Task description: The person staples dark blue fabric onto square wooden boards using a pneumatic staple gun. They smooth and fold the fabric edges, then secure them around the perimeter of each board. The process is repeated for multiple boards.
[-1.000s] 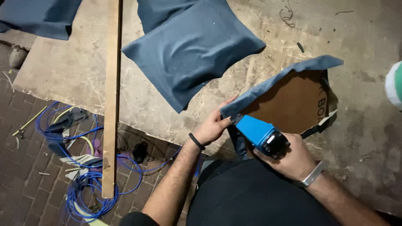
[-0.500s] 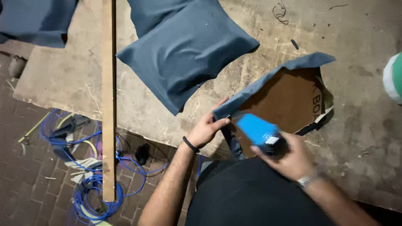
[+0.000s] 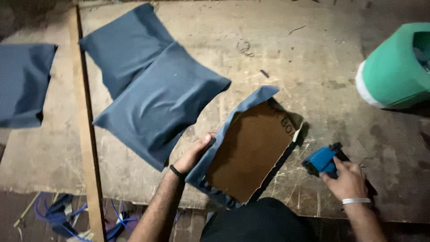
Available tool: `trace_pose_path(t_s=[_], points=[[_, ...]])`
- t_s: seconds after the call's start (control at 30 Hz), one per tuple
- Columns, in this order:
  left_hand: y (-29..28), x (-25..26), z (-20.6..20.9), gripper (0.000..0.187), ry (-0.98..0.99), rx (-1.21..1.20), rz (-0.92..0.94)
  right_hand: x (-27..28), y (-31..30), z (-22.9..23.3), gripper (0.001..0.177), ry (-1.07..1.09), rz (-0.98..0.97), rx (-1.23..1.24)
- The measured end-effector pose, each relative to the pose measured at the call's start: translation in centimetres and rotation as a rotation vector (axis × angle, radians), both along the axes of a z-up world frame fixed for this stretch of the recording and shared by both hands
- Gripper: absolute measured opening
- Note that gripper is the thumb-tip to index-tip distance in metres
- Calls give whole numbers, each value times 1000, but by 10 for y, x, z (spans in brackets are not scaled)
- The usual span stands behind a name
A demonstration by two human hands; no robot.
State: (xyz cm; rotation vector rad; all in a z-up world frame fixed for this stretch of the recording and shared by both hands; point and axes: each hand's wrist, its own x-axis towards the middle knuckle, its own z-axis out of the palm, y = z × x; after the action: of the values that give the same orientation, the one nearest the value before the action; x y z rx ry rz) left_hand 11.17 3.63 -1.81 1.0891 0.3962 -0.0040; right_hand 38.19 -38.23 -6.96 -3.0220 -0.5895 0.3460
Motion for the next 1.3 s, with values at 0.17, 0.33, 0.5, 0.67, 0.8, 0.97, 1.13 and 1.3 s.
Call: trace_pose_path(t_s=[0.17, 0.33, 0.5, 0.67, 0.8, 0.97, 1.13, 1.3], points=[[-13, 57, 15, 47, -52, -129, -41, -4, 90, 68, 66, 417, -79, 891], [-44, 190, 19, 51, -253, 49, -58, 17, 164, 89, 61, 459, 20, 1343], [-61, 264, 3, 38, -320, -330, -130, 32, 175, 103, 50, 266, 21, 1283], [-68, 284, 3, 32, -367, -223, -276, 34, 172, 122, 44, 138, 95, 1402], [-76, 286, 11, 29, -427, -295, -378, 35, 167, 130, 18, -13, 60, 1232], [-79, 286, 15, 31, -401, -253, -460, 34, 148, 147, 23, 169, 39, 1415], [-76, 290, 21, 31, -465, -136, -514, 44, 134, 167, 60, 531, -148, 1111], [-80, 294, 23, 31, -506, 83, -528, 49, 152, 167, 50, 751, -271, 856]])
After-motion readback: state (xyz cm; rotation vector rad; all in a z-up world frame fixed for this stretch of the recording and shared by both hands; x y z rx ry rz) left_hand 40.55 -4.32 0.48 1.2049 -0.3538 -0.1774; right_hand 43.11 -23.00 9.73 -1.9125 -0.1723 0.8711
